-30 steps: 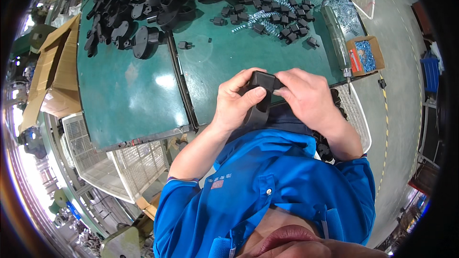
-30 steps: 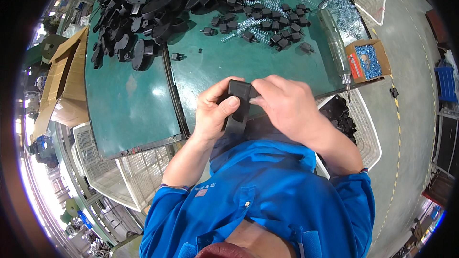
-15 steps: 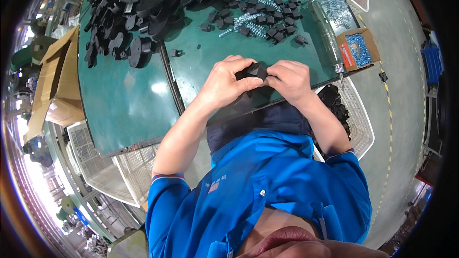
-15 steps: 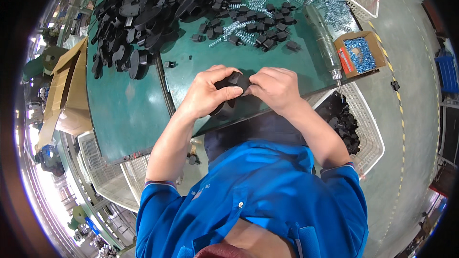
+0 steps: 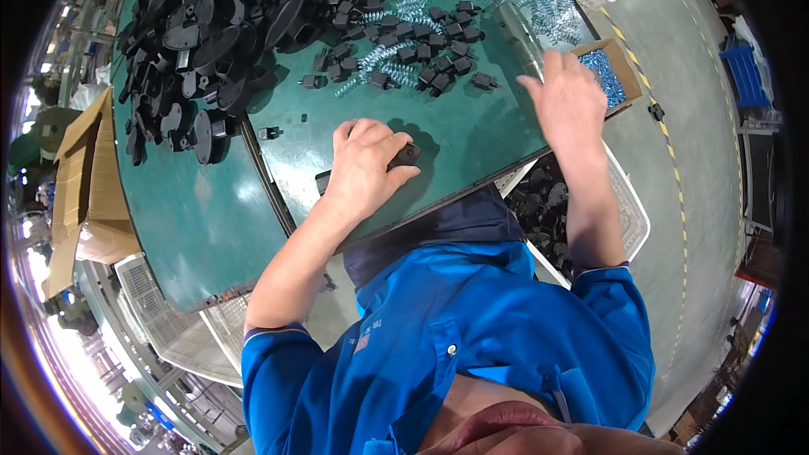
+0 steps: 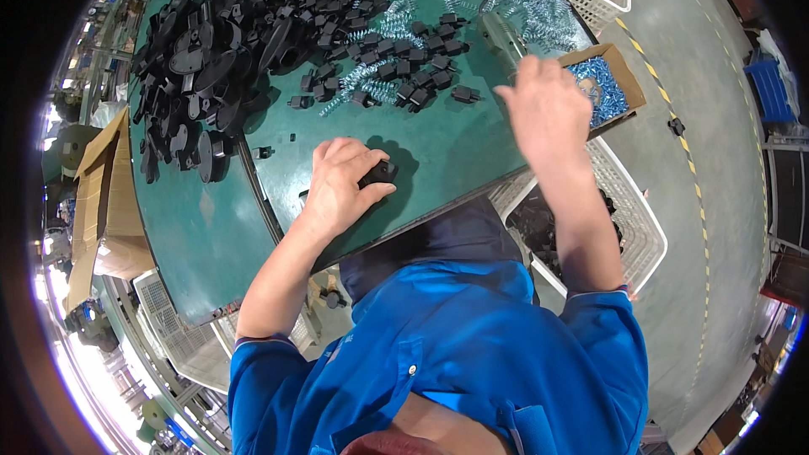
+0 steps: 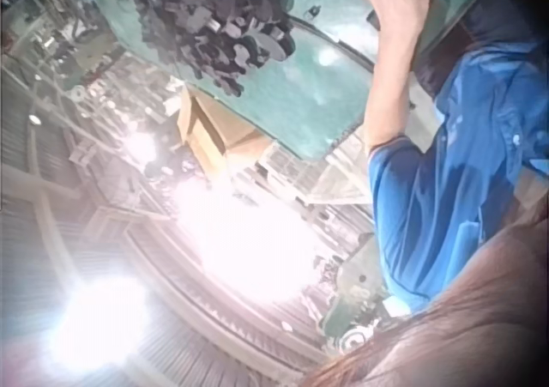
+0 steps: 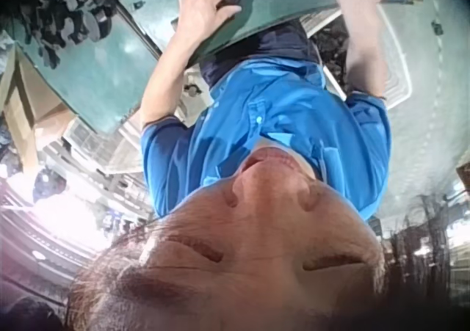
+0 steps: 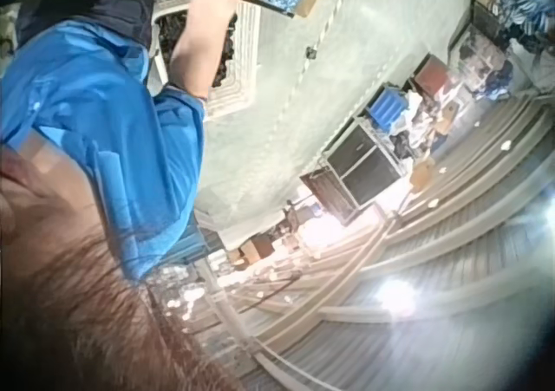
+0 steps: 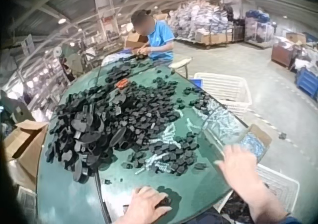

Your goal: The person assembles small mechanical components on a green workbench. They pick up black plastic housings, insert metal springs and small black plastic pieces, and use a power drill to fasten them together. The assembled units are placed into a white basket.

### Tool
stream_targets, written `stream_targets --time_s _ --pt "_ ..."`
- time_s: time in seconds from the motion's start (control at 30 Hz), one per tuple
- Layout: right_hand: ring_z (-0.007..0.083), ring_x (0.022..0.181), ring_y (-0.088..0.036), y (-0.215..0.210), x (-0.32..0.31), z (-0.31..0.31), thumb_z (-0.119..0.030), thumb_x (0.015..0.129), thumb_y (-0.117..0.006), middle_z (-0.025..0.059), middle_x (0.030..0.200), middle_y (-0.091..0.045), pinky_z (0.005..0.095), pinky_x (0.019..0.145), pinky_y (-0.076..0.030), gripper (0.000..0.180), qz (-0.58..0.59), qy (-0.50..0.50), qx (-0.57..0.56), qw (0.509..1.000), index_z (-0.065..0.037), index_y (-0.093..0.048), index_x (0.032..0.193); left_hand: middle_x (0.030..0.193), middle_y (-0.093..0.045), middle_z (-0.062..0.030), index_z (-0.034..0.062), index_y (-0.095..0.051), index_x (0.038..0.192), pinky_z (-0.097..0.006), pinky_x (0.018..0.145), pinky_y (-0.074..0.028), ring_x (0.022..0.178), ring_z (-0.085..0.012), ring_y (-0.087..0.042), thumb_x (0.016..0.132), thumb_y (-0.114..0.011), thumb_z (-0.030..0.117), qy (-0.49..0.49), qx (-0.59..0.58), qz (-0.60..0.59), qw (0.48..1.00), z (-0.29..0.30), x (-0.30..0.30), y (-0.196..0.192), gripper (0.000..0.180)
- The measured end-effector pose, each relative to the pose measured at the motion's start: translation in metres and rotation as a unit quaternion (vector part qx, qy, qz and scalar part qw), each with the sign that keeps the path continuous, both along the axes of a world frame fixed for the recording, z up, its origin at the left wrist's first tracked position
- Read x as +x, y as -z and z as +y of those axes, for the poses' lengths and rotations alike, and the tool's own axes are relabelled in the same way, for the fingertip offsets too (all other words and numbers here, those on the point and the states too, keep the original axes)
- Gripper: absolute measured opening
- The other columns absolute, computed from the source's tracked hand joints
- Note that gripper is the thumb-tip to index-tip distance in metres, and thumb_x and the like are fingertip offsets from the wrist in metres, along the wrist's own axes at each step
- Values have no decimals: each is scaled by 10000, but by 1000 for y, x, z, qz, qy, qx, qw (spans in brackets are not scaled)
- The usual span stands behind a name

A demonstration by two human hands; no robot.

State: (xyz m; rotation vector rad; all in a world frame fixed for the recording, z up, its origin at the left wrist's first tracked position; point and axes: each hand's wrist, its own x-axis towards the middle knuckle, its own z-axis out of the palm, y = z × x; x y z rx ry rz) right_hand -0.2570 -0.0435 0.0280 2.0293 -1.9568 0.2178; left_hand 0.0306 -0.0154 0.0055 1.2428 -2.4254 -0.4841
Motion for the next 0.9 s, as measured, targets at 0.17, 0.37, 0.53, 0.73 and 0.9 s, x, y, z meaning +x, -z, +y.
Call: stream_targets --time_s 0.17,0.37,0.53,0.73,0.9 --pt "326 856 -688 36 -2 -17 -408 825 -737 153 927 -651 387 684 -579 593 10 97 103 990 -10 -532 1214 920 -638 -76 60 -703 999 -477 1006 -358 1022 -279 -570 650 -829 218 2 13 16 1000 -4 3 2 402" --pt "322 873 -689 19 -4 -19 -251 824 -744 172 989 -678 418 730 -551 543 -191 -15 40 981 19 -547 1253 903 -637 -73 57 -705 999 -477 1046 -333 1031 -276 -571 653 -825 222 -3 25 15 1000 -4 4 -1 401" --pt "78 815 -596 -19 11 19 -70 788 -721 19 894 -635 232 717 -486 468 -570 -96 -6 816 15 -591 1230 931 -621 -55 70 -707 1019 -511 1068 -326 1031 -240 -573 655 -825 223 -1 29 -4 1000 -4 6 0 412" --pt "204 770 -633 -23 89 21 -390 752 -822 110 885 -528 356 676 -555 735 -737 -295 -79 603 46 -424 1190 892 -609 -35 90 -697 1000 -505 1042 -361 997 -230 -579 649 -829 205 -13 15 -14 1000 -2 3 2 393" --pt "219 715 -659 -17 107 14 -374 781 -819 99 929 -500 383 643 -569 627 -744 -327 -18 583 21 -430 1074 839 -589 -31 93 -688 959 -491 1012 -385 963 -239 -581 631 -829 206 -13 9 2 1000 -3 1 4 374"
